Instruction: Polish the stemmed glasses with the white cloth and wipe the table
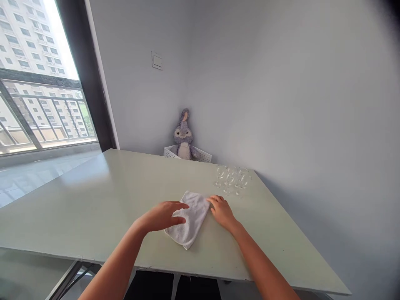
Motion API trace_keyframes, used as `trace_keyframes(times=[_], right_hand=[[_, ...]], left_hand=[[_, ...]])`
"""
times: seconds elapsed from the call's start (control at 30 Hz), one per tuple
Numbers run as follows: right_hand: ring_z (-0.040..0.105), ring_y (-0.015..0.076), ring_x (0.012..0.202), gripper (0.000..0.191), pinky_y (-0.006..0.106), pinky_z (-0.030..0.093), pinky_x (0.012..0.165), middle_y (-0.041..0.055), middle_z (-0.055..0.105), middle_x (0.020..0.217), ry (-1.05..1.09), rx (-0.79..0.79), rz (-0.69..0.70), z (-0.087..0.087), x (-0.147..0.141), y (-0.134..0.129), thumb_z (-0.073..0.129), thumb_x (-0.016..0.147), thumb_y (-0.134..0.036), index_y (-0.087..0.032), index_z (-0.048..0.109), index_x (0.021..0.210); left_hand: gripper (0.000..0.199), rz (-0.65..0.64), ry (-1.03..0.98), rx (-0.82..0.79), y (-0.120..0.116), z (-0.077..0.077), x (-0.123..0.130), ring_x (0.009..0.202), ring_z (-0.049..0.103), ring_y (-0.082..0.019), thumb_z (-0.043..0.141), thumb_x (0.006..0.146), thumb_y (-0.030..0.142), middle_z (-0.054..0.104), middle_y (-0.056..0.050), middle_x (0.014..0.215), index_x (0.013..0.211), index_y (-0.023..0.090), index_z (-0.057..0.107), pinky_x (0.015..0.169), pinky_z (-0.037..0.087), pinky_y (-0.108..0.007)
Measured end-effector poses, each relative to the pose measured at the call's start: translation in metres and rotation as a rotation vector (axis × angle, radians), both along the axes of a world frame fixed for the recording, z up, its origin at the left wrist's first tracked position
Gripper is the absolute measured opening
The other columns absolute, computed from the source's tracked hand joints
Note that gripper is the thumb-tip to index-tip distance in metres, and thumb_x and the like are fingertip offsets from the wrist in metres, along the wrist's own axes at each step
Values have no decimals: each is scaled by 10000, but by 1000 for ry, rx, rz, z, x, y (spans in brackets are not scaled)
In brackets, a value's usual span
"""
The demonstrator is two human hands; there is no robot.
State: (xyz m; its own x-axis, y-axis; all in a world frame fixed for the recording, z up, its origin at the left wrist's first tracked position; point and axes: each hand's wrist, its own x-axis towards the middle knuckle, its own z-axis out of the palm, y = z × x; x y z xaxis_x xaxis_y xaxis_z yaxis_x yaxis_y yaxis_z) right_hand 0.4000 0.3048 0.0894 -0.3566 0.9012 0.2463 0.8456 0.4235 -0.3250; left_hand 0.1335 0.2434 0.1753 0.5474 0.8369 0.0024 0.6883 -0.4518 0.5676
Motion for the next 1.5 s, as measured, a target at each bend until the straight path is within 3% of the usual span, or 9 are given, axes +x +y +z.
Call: trace_keyframes(times=[0.1,0.17,0.3,0.43,0.63,0.83,1.0,1.33,1.5], right_hand=[[504,196,969,314,318,407,802,54,570,1036,110,-42,-36,-15,6,-6,416,758,-98,-214,594,989],[541,180,860,254,299,434,731,53,583,947,223,-39,-36,-20,6,-10,384,792,-145,-200,605,905],[560,177,749,229,291,441,681,56,590,827,379,16,-33,-29,4,-14,373,811,-205,-188,600,787],[560,181,734,219,294,437,685,54,587,794,413,22,-28,-34,4,-15,380,819,-237,-190,589,770],[553,173,711,225,287,435,660,47,586,800,420,-39,-55,-35,4,-15,383,827,-261,-199,585,751],[544,170,675,224,283,431,624,41,586,778,433,-66,-82,-35,3,-15,389,821,-274,-211,578,717],[539,166,655,214,281,426,606,33,588,778,427,-96,-93,-33,3,-14,392,816,-278,-222,578,725],[541,164,650,215,279,417,593,25,591,782,398,-122,-88,-39,8,-11,398,814,-306,-227,583,741],[538,164,643,222,283,419,592,30,597,795,388,-112,-87,-35,6,-14,394,810,-315,-227,589,750]], left_hand=[[418,86,40,124,16,-37,22,1192,416,-223,375,848,385,489,-36,1284,1240,276,468,978,315,-361],[494,0,93,190,24,-64,43,1292,261,-251,397,840,377,315,-62,1407,1316,250,365,1036,222,-422],[612,-213,185,229,38,-106,73,1332,119,-277,319,840,529,187,-117,1447,1361,210,276,1059,88,-493],[656,-200,230,249,72,-121,75,1336,83,-278,226,839,581,151,-127,1454,1373,201,242,1056,66,-496],[593,-47,301,248,146,-122,51,1335,116,-249,229,857,536,183,-101,1451,1356,220,285,1057,79,-473],[526,203,378,195,198,-118,-23,1334,133,-231,213,878,434,201,-88,1448,1353,223,291,1046,88,-482],[534,413,429,146,209,-113,-107,1340,107,-223,198,872,427,187,-77,1454,1359,224,276,1043,83,-469],[525,815,497,27,151,-98,-263,1333,125,-246,258,867,398,198,-84,1451,1355,207,284,1035,120,-443],[541,1019,537,-55,110,-93,-311,1312,142,-301,246,870,448,234,-90,1437,1350,202,286,992,176,-480]])
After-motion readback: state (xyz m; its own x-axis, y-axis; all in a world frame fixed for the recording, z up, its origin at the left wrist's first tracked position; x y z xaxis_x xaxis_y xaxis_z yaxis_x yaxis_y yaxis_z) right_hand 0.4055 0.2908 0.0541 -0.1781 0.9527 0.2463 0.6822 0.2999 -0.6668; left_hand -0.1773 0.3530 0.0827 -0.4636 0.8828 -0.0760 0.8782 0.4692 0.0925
